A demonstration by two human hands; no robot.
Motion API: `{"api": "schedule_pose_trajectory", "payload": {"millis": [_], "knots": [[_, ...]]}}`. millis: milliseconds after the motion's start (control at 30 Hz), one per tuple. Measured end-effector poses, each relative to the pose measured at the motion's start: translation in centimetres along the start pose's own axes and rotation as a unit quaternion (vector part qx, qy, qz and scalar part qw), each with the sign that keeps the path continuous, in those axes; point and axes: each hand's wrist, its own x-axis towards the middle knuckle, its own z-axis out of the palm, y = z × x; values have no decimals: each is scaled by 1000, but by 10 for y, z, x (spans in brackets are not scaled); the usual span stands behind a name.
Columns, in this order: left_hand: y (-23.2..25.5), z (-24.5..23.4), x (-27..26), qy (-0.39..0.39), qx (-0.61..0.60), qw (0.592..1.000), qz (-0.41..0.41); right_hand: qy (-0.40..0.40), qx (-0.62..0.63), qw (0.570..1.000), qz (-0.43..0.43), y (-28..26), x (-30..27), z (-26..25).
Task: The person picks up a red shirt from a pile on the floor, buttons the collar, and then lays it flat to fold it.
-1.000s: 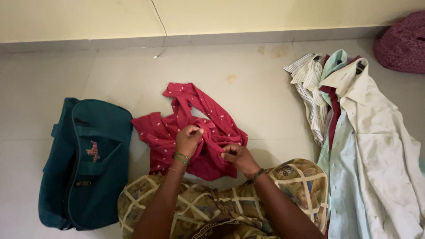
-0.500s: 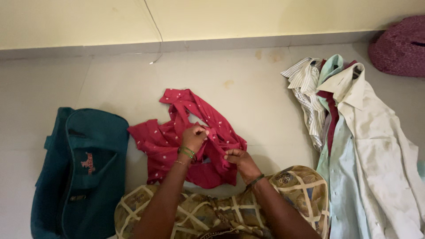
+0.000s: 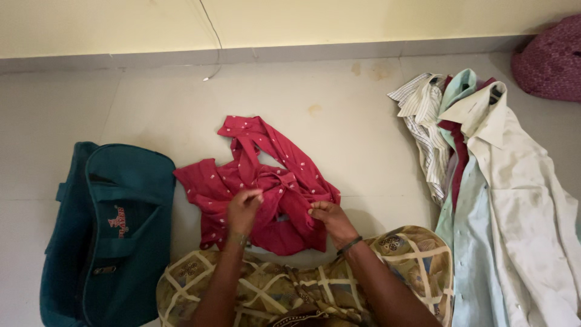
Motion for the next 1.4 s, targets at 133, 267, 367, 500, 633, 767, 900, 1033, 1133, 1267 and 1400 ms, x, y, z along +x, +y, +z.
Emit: {"api": "schedule_pose_trajectory", "payload": {"millis": [133, 267, 367, 500, 633, 767, 900, 1033, 1133, 1267, 1400], "knots": [[-10, -21, -44, 92, 94, 991, -22, -7, -36, 999, 24, -3, -3, 5], [-25, -29, -74, 146, 101, 984, 30, -19, -43, 999, 0, 6, 2, 5], [-22, -21, -80, 130, 136, 978, 87, -11, -57, 998, -12, 14, 6, 2], [-9, 0, -72, 107, 186, 972, 98, -42, -34, 998, -18, 22, 9, 0], [-15, 15, -55, 119, 282, 942, 135, -11, -56, 998, -15, 26, 13, -7], [-18, 23, -54, 126, 297, 946, 41, 17, -62, 998, -6, 24, 9, -4], [-14, 22, -55, 115, 305, 945, 29, -1, -86, 996, 12, 15, 2, 2], [-22, 18, -47, 80, 359, 928, 59, -12, -63, 998, 14, 18, 7, 2], [-34, 15, -40, 70, 384, 916, 94, -32, -32, 999, 5, 24, 11, 0], [-42, 13, -38, 42, 416, 903, 92, -31, -27, 999, 2, 21, 7, 1], [-59, 13, -30, 16, 466, 875, 127, -14, -43, 999, 26, 15, 3, 4]]}}
